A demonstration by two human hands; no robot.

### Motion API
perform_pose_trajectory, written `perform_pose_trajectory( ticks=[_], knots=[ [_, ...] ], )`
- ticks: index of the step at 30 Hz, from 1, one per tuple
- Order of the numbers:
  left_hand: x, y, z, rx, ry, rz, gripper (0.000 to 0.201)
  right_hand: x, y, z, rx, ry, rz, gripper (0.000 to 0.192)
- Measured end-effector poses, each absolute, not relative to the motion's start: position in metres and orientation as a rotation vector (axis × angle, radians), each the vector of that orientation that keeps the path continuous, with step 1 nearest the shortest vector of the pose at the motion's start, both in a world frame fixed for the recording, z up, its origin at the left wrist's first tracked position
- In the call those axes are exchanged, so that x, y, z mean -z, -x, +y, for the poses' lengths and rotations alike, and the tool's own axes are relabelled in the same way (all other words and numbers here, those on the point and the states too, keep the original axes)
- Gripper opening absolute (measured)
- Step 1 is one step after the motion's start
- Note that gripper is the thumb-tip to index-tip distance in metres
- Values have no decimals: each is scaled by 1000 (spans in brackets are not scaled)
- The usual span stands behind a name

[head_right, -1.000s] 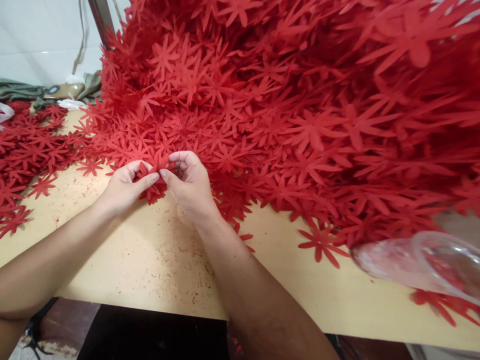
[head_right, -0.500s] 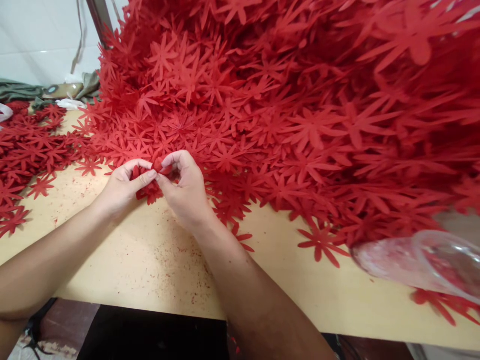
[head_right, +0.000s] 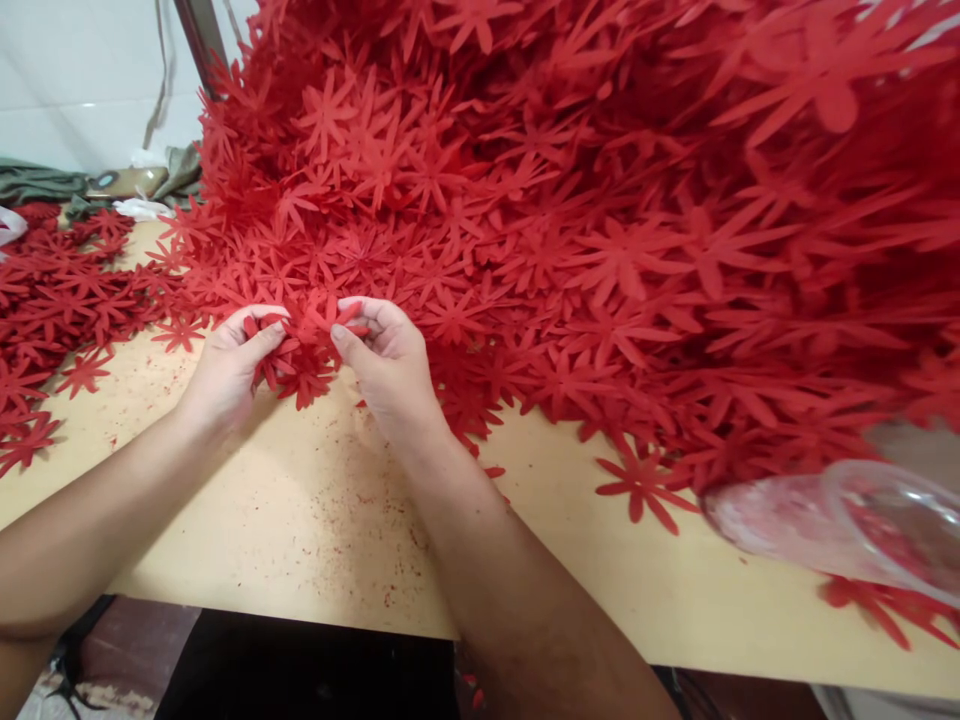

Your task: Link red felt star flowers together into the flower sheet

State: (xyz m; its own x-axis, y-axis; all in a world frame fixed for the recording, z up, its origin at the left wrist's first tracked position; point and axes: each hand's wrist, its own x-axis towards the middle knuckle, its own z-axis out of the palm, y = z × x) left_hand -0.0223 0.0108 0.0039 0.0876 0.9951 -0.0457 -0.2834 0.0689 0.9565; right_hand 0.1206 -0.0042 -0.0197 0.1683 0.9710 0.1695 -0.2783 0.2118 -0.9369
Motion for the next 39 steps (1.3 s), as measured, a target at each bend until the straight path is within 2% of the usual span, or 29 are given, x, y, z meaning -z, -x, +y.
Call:
perform_pose_trajectory(
  ticks=[4,9,14,24,28,34,39],
  knots=[
    [-4,21,11,-1264,-977,984,9,19,-118,-5,-1185,948,-949,20],
    [-5,22,13,-1297,-918,990,10,18,-123,-4,-1081,959,-893,16],
    [-10,29,21,-1361,-817,1041,15,17,-143,3,-958,1004,-783,23],
    [-10,22,11,-1167,-844,968,17,29,-132,6,-995,996,-874,21],
    [-8,24,11,-1140,-872,944,16,25,-133,4,-983,1074,-892,29],
    [-11,23,9,-1104,-878,910,14,23,-135,1,-774,1164,-1023,42],
    [-10,22,6,-1068,-920,865,18,22,-134,-3,-538,1136,-1113,38]
  ],
)
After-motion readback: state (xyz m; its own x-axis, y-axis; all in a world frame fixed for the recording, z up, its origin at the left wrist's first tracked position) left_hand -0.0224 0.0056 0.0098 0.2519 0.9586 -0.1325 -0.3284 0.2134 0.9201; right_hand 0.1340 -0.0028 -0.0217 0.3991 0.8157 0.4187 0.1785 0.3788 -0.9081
